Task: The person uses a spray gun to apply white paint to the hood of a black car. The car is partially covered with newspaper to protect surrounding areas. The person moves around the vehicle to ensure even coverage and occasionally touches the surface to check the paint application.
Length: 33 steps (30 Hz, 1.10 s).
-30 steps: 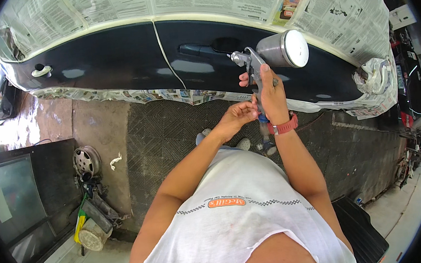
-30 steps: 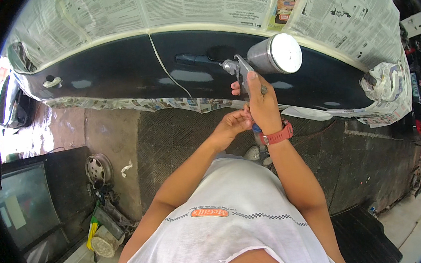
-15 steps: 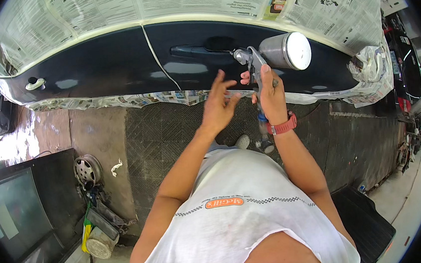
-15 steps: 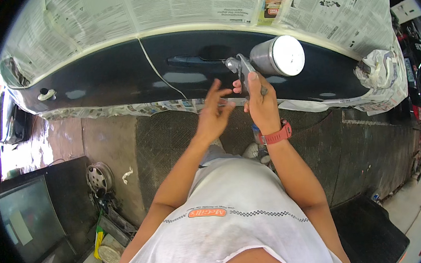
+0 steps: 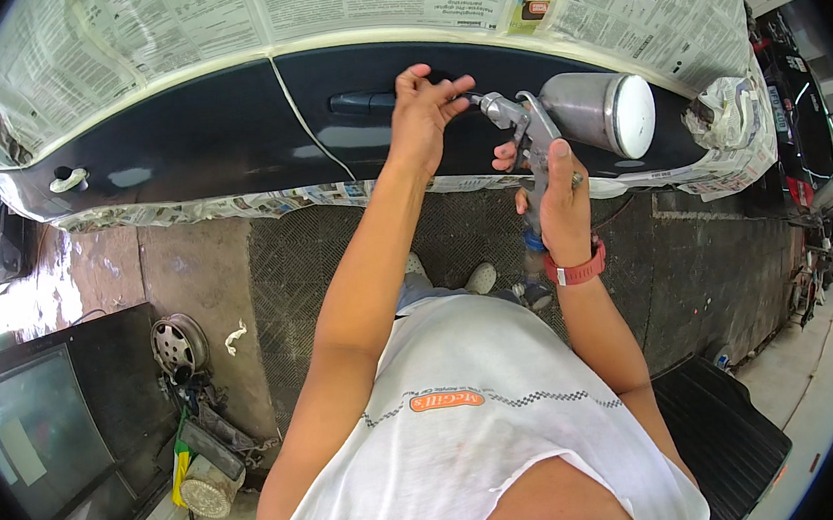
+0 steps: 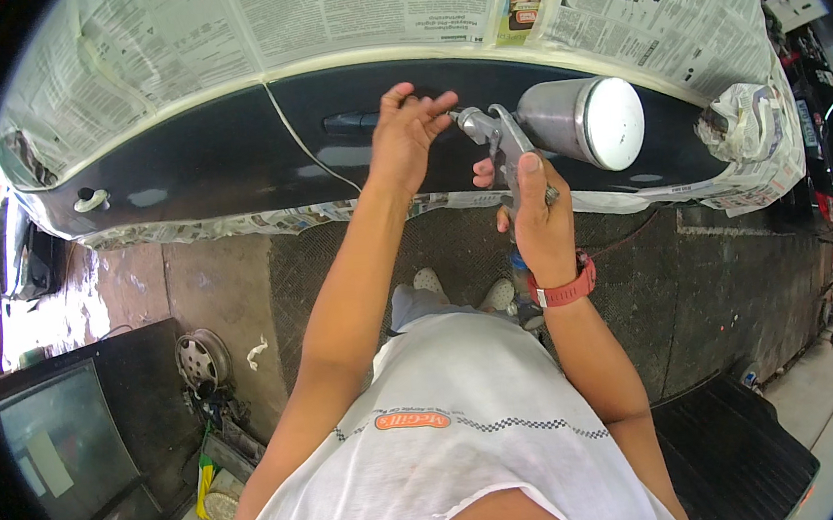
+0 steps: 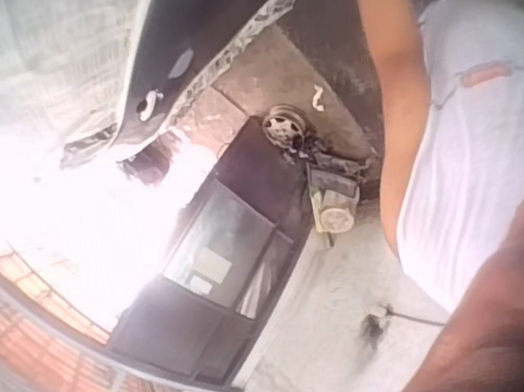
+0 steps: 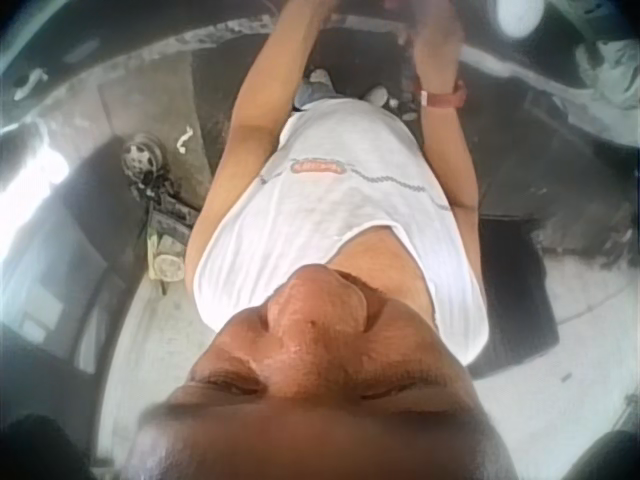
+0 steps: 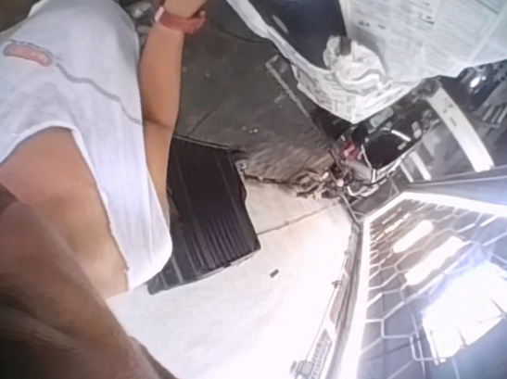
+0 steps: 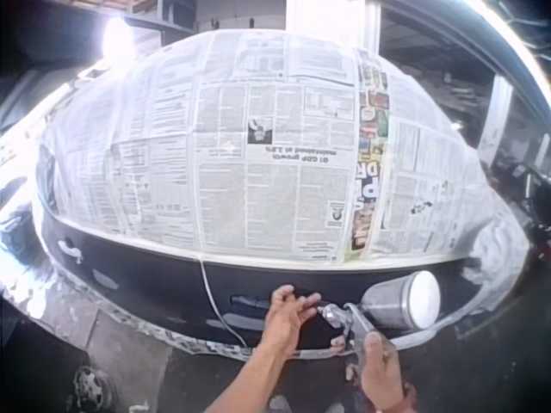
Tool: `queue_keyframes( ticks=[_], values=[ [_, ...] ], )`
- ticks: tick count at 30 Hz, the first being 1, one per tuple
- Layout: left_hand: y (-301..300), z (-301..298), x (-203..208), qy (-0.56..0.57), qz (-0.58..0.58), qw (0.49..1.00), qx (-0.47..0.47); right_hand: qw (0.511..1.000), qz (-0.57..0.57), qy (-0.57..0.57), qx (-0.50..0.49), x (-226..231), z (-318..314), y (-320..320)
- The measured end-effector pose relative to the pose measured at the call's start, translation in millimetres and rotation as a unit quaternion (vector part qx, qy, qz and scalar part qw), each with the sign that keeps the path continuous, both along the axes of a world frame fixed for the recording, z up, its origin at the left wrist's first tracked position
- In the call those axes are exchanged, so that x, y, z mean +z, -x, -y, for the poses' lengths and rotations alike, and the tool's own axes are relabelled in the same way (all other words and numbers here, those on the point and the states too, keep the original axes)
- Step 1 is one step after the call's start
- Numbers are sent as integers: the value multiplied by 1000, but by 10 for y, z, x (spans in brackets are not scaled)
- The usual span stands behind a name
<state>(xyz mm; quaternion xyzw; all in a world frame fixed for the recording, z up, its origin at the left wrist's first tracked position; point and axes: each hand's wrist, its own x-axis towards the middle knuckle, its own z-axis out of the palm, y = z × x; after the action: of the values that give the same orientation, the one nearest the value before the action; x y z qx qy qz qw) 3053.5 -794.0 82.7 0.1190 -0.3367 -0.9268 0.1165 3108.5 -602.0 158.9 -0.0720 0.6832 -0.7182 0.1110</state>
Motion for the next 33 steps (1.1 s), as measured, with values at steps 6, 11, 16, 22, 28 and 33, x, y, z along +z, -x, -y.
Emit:
queue_keyframes(
  ticks=[6,11,16,22,28,33],
  values=[
    [-246,26,138,194,-53,964,173,998,20,-53,-32,-78,-228,-73],
    [-107,70,-40,398,86,906,116,999,49,-11,-17,-241,-405,-119],
    [-33,-571,73,563,91,821,-19,999,45,-24,8,-413,-794,-141],
    [138,-1490,8,653,67,750,-77,997,10,-27,-69,-463,-1506,-82],
    [466,-2562,-456,779,18,615,-126,993,23,-34,-110,-751,-2700,100],
    [622,-3535,-677,827,48,537,-160,988,36,-10,-153,-821,-3640,106]
  ],
)
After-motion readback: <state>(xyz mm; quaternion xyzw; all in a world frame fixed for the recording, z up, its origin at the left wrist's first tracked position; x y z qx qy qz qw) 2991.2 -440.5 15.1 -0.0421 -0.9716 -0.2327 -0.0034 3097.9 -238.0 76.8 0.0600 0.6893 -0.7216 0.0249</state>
